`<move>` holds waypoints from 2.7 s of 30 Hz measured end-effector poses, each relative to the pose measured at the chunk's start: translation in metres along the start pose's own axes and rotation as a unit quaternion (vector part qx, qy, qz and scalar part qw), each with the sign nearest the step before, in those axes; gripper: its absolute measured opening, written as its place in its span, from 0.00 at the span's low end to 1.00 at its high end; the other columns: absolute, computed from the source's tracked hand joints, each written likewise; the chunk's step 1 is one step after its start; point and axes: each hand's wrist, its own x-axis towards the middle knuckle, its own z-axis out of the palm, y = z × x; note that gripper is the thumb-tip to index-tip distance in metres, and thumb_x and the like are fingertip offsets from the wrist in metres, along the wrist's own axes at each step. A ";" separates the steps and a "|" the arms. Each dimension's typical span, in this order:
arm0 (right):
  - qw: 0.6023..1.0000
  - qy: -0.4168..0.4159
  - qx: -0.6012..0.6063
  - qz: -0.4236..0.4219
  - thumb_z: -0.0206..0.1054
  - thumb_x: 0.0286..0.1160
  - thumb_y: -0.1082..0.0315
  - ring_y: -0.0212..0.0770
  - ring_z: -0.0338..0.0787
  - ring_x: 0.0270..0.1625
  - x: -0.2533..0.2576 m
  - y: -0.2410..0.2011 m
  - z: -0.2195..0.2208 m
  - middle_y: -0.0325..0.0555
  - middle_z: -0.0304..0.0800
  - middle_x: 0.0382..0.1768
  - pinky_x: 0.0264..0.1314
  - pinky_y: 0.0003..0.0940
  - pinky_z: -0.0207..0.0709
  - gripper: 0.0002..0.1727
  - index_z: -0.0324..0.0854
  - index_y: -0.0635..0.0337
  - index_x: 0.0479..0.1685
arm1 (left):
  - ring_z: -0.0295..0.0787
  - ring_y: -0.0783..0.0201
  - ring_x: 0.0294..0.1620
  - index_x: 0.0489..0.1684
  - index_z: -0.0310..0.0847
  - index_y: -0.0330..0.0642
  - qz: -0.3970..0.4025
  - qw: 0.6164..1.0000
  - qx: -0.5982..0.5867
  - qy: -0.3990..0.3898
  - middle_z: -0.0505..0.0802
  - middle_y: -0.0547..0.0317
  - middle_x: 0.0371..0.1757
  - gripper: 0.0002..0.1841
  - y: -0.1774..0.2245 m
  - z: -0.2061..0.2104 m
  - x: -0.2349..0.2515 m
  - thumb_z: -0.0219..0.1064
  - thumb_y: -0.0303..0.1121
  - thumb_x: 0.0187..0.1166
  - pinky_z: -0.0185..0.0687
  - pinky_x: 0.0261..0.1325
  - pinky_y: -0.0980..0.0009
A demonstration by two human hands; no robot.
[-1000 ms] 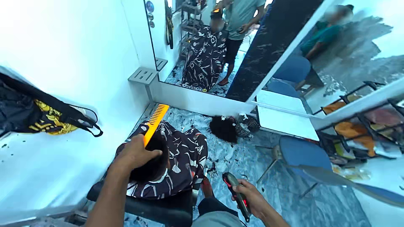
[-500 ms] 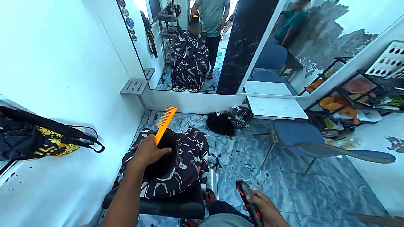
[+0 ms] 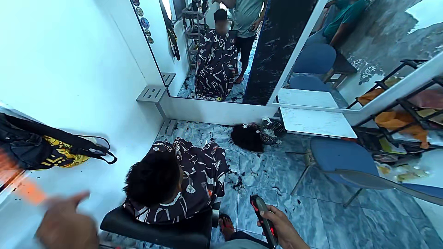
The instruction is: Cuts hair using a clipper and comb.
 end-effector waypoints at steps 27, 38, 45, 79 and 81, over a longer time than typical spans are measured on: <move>0.983 -0.156 -0.056 -0.076 0.71 0.80 0.60 0.48 0.93 0.38 0.110 -0.042 0.072 0.51 0.89 0.48 0.36 0.47 0.91 0.25 0.71 0.54 0.73 | 0.91 0.40 0.43 0.82 0.74 0.43 0.102 0.850 0.419 -0.302 0.92 0.39 0.50 0.30 0.001 0.100 -0.186 0.48 0.54 0.93 0.84 0.44 0.40; 0.784 -0.423 -0.335 -0.305 0.83 0.59 0.53 0.41 0.94 0.43 0.114 -0.102 0.204 0.45 0.94 0.44 0.49 0.49 0.90 0.29 0.85 0.54 0.60 | 0.92 0.50 0.35 0.69 0.88 0.41 0.176 0.854 0.436 -0.223 0.96 0.47 0.36 0.23 0.008 0.051 -0.166 0.66 0.47 0.83 0.80 0.45 0.43; 0.706 -0.459 -0.445 -0.304 0.82 0.59 0.52 0.44 0.90 0.40 0.111 -0.121 0.252 0.45 0.91 0.40 0.44 0.53 0.84 0.23 0.88 0.53 0.52 | 0.89 0.52 0.32 0.69 0.88 0.42 0.197 0.857 0.436 -0.192 0.94 0.48 0.32 0.22 0.011 0.045 -0.157 0.67 0.44 0.83 0.77 0.45 0.48; 0.984 -0.119 0.118 0.067 0.54 0.89 0.46 0.46 0.92 0.41 0.132 -0.073 0.094 0.46 0.89 0.43 0.43 0.50 0.90 0.20 0.73 0.51 0.63 | 0.83 0.64 0.26 0.56 0.82 0.30 0.094 0.993 0.054 -0.046 0.86 0.53 0.28 0.29 -0.023 0.063 -0.205 0.41 0.48 0.96 0.86 0.32 0.63; 0.990 -0.088 0.101 0.046 0.56 0.88 0.49 0.47 0.92 0.42 0.118 -0.082 0.100 0.47 0.88 0.43 0.43 0.49 0.90 0.19 0.72 0.52 0.62 | 0.91 0.57 0.41 0.59 0.86 0.32 0.101 0.985 0.046 -0.135 0.94 0.47 0.40 0.26 -0.035 0.072 -0.229 0.46 0.45 0.95 0.89 0.50 0.55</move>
